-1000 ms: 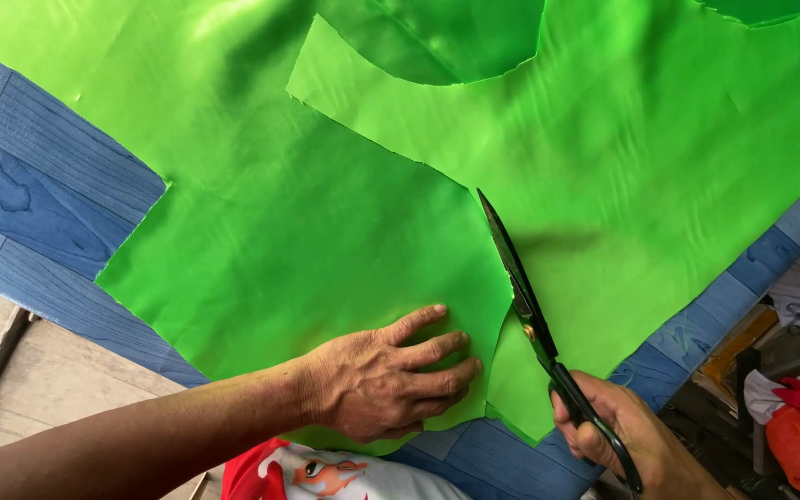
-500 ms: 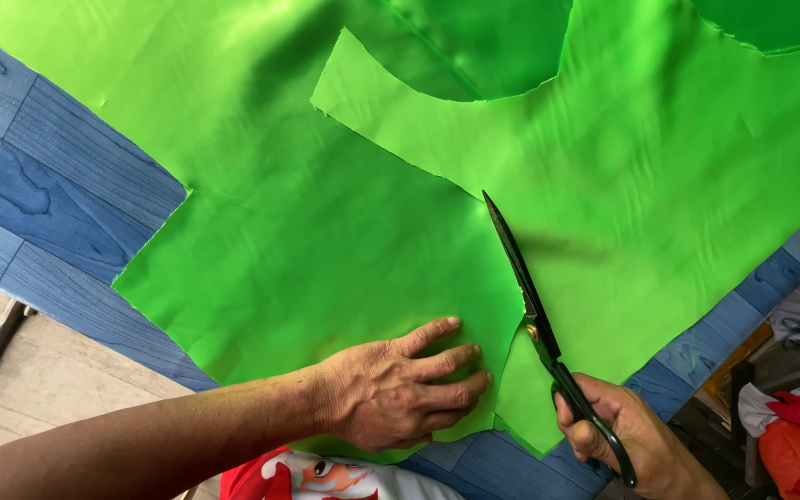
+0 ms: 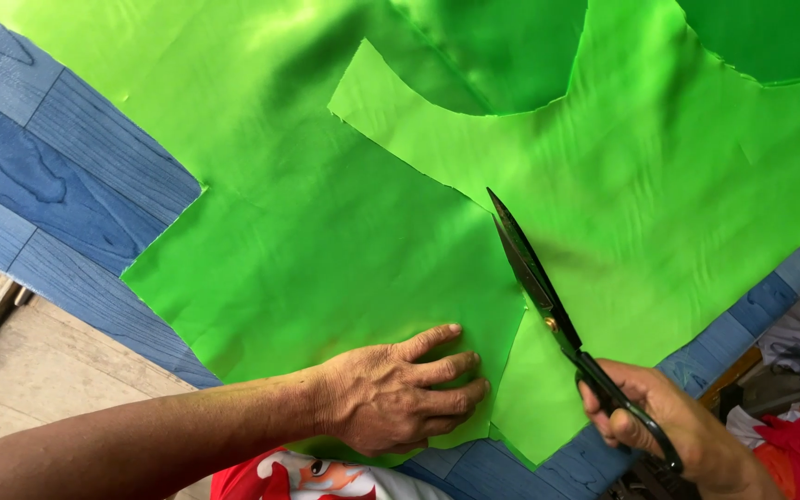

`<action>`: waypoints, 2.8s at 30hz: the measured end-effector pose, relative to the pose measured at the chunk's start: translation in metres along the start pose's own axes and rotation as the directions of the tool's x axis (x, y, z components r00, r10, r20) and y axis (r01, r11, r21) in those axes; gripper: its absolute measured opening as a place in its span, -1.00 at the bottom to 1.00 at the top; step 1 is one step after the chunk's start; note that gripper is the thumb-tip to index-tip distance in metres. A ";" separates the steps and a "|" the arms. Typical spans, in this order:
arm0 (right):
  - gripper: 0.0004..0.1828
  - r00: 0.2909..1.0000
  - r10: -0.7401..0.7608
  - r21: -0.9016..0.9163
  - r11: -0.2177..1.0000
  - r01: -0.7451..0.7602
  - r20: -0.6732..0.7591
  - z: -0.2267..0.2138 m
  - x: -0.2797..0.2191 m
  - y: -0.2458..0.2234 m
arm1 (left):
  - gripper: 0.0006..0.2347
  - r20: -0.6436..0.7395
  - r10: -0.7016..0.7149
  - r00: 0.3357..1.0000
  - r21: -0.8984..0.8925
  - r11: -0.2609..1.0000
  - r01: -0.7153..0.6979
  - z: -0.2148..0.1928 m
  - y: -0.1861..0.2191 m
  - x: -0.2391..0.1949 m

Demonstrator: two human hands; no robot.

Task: The person uses a pair of scissors to cut a large piece of bright green fabric laid out on a blue surface. They carefully follow a pre-drawn or pre-cut pattern, separating a shaped piece from the main sheet of material.

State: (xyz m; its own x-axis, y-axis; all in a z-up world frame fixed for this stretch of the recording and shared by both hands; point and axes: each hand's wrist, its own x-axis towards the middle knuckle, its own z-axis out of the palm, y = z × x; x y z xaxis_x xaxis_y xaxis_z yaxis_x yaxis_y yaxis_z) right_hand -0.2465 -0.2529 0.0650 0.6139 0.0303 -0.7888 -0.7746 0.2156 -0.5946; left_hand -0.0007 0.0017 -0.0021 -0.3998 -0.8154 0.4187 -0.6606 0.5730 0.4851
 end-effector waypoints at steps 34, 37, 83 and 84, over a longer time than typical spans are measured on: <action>-0.31 0.986 0.163 -0.557 0.816 -0.156 -0.037 -0.096 0.048 -0.066 | -0.76 -0.074 -0.063 0.995 -0.020 0.998 0.062 0.003 0.002 -0.004; -0.42 0.990 0.105 -0.467 0.883 -0.052 0.090 -0.093 0.050 -0.071 | -0.76 -0.064 -0.062 0.996 -0.018 0.998 0.061 0.005 0.002 -0.005; -0.45 0.990 0.141 -0.531 0.837 -0.132 -0.023 -0.064 0.076 -0.100 | -0.75 -0.048 -0.049 0.998 0.011 0.999 0.050 0.008 0.003 -0.007; -0.47 0.990 0.138 -0.513 0.848 -0.134 -0.030 -0.065 0.076 -0.098 | -0.75 -0.050 -0.048 0.998 0.005 0.999 0.048 0.008 0.003 -0.007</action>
State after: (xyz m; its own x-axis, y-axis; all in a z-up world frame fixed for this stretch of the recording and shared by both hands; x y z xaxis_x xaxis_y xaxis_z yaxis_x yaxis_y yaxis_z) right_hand -0.1340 -0.3352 0.0529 0.4960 0.0309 -0.8678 -0.8169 -0.3222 -0.4784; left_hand -0.0045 0.0088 -0.0096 -0.3352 -0.8367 0.4332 -0.6820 0.5327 0.5011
